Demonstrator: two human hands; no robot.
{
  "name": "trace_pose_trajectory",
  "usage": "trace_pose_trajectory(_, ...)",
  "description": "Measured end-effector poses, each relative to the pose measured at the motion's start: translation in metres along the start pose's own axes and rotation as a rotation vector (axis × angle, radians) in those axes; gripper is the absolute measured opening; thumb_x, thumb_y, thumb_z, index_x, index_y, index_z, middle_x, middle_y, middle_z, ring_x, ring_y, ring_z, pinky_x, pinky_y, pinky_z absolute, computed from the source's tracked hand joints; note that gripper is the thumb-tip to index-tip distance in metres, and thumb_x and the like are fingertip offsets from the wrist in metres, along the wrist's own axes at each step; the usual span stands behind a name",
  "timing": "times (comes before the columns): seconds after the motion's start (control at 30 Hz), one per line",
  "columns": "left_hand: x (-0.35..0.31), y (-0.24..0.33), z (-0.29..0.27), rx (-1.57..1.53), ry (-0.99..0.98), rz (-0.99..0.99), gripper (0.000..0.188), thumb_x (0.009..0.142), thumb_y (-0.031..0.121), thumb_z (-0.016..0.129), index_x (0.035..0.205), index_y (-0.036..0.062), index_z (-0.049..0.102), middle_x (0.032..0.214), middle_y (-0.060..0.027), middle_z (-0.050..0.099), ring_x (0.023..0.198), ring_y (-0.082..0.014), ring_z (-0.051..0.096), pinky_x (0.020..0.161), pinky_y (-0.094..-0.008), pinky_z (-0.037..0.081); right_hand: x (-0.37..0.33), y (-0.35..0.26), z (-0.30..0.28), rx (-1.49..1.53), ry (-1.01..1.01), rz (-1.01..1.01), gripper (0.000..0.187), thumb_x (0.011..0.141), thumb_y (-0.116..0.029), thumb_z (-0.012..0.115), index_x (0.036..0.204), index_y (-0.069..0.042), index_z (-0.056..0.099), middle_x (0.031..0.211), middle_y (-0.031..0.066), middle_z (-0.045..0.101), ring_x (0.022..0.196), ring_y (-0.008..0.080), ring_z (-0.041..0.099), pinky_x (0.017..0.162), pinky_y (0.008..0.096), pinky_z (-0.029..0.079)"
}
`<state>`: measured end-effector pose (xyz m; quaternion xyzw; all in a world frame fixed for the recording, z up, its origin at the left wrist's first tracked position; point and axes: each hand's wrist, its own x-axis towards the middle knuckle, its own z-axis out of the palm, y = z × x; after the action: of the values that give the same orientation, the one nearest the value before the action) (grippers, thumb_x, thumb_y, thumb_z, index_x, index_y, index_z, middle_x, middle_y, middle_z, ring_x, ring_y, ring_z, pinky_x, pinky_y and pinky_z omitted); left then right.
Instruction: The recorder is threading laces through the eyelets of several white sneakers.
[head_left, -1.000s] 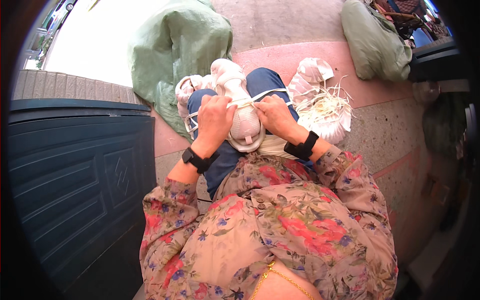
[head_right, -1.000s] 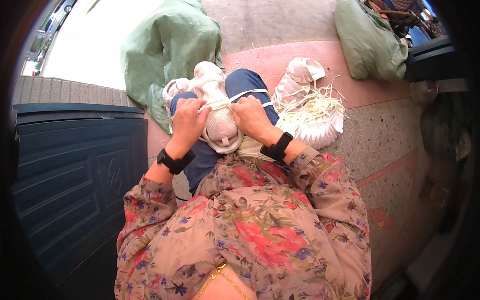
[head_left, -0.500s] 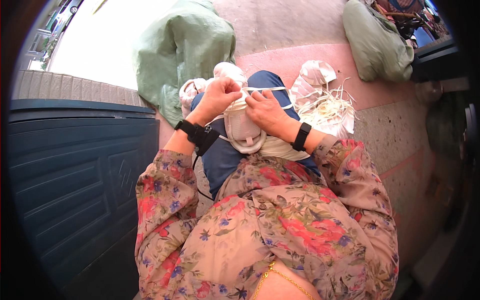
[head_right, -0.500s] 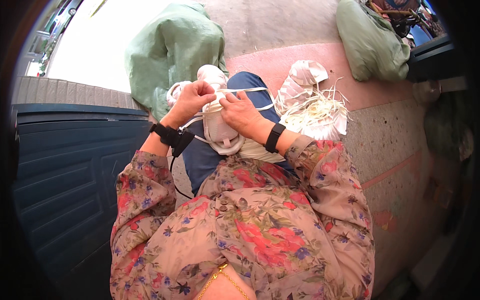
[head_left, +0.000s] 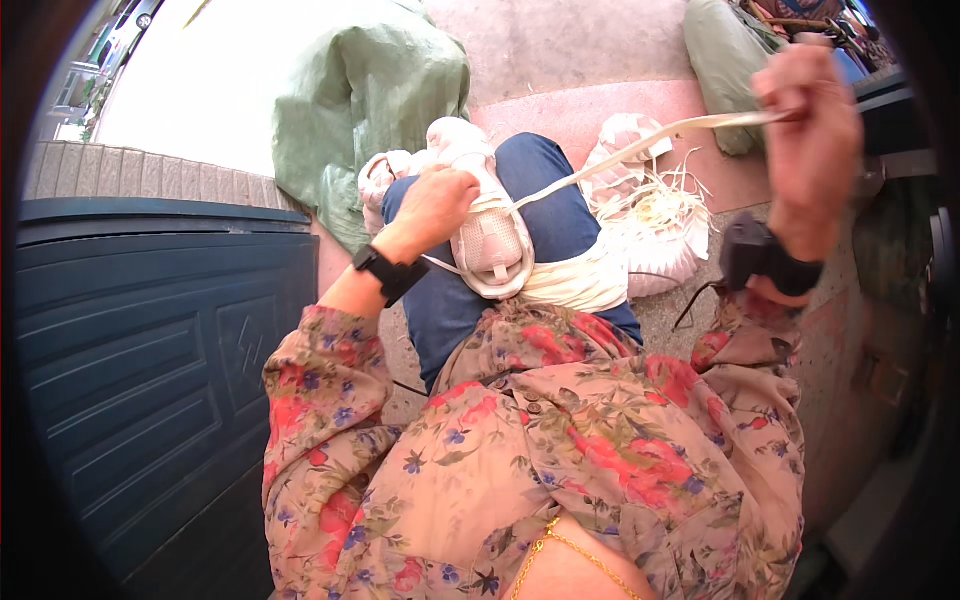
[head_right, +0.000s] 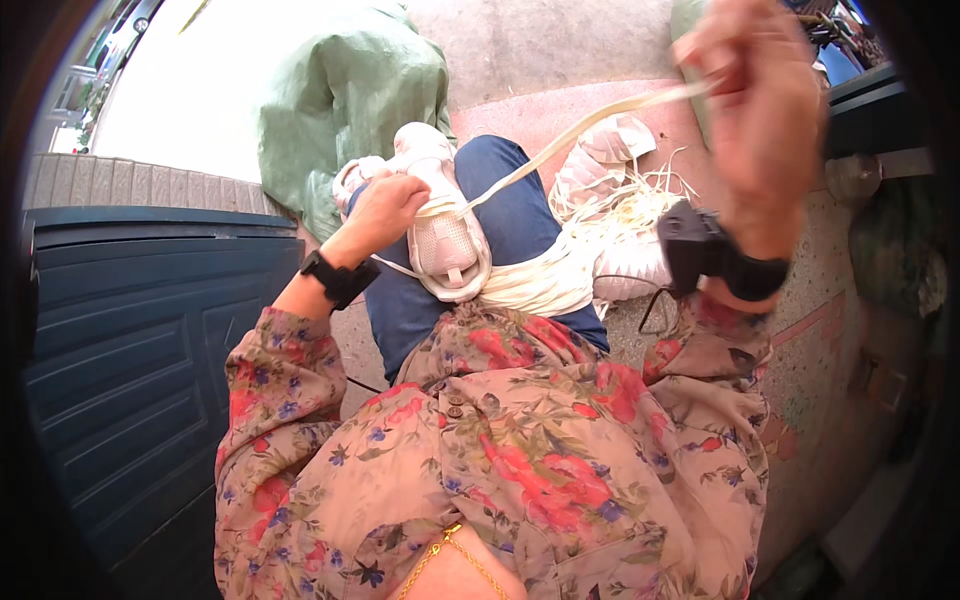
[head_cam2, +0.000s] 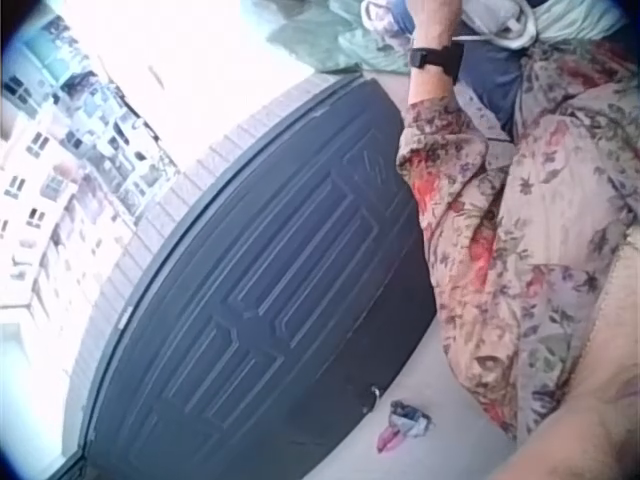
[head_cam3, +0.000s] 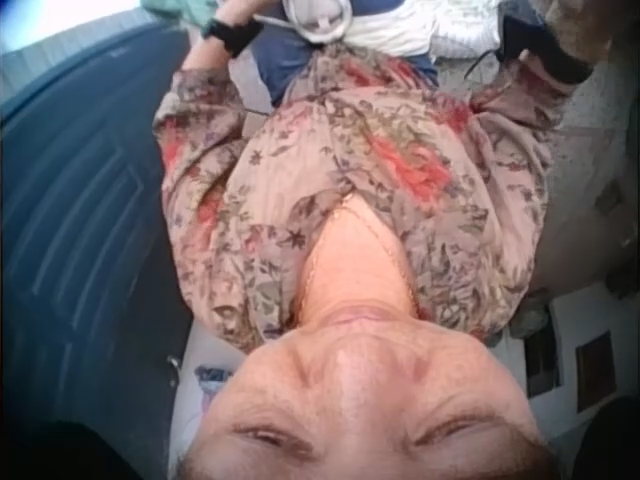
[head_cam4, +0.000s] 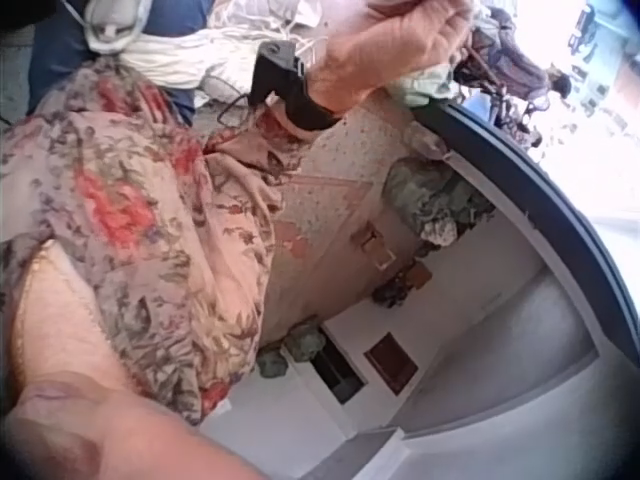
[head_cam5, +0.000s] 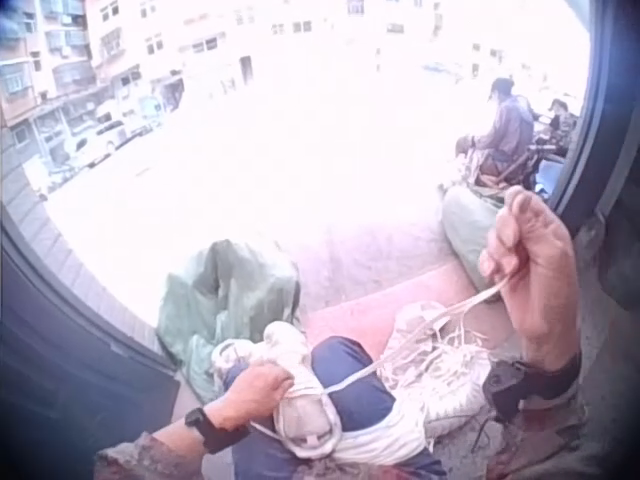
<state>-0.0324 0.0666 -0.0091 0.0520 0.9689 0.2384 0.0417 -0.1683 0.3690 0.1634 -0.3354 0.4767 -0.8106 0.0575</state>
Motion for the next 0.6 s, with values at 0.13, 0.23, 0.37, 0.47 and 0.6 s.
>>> trace_pose_trajectory(0.13, -0.041, -0.006, -0.007, 0.051, 0.009, -0.007, 0.016, 0.079, 0.015, 0.053, 0.083, 0.0025, 0.062, 0.078, -0.0136, 0.062, 0.085, -0.0311, 0.054, 0.075, -0.0394, 0.043, -0.046, 0.096, 0.021, -0.083, 0.079, 0.737, 0.017, 0.092, -0.020, 0.045, 0.083, -0.008, 0.053, 0.062, -0.0019, 0.047, 0.045, 0.0045, 0.038, 0.038, 0.0186, 0.030)
trace_pose_trajectory(0.23, -0.046, -0.004, -0.003, 0.244, 0.048, 0.067, 0.010, 0.074, 0.013, 0.055, 0.075, 0.0053, 0.060, 0.073, -0.0090, 0.059, 0.082, -0.0271, 0.053, 0.071, -0.0373, 0.042, -0.085, 0.148, 0.066, -0.432, -0.255, 0.844, 0.015, 0.085, -0.022, 0.057, 0.089, -0.008, 0.060, 0.064, -0.0054, 0.047, 0.056, 0.0038, 0.044, 0.046, 0.0197, 0.037)
trace_pose_trajectory(0.37, -0.057, 0.003, -0.005, 0.589, 0.198, 0.224, 0.003, 0.066, 0.012, 0.056, 0.064, 0.0111, 0.053, 0.065, -0.0021, 0.051, 0.076, -0.0201, 0.050, 0.063, -0.0324, 0.038, -0.135, 0.192, 0.102, -0.810, -0.601, 0.627, 0.018, 0.080, -0.017, 0.055, 0.081, -0.001, 0.063, 0.075, 0.0126, 0.063, 0.067, 0.0214, 0.061, 0.061, 0.0315, 0.048)
trace_pose_trajectory(0.47, -0.069, 0.005, -0.004, 0.634, 0.225, 0.256, 0.006, 0.064, 0.012, 0.056, 0.062, 0.0115, 0.050, 0.064, -0.0013, 0.048, 0.073, -0.0192, 0.048, 0.060, -0.0314, 0.035, -0.146, 0.206, 0.115, -1.094, -0.611, 0.369, 0.017, 0.080, -0.019, 0.054, 0.080, -0.004, 0.062, 0.071, 0.0133, 0.062, 0.066, 0.0279, 0.062, 0.060, 0.0355, 0.049)
trace_pose_trajectory(0.6, -0.079, -0.006, 0.006, 0.625, 0.251, 0.022, 0.006, 0.066, 0.009, 0.056, 0.069, 0.0097, 0.051, 0.064, -0.0047, 0.052, 0.072, -0.0211, 0.051, 0.058, -0.0325, 0.041, -0.145, 0.218, 0.122, -1.287, -0.586, 0.180, 0.014, 0.080, -0.020, 0.053, 0.077, -0.008, 0.059, 0.063, 0.0114, 0.059, 0.061, 0.0267, 0.061, 0.053, 0.0366, 0.048)
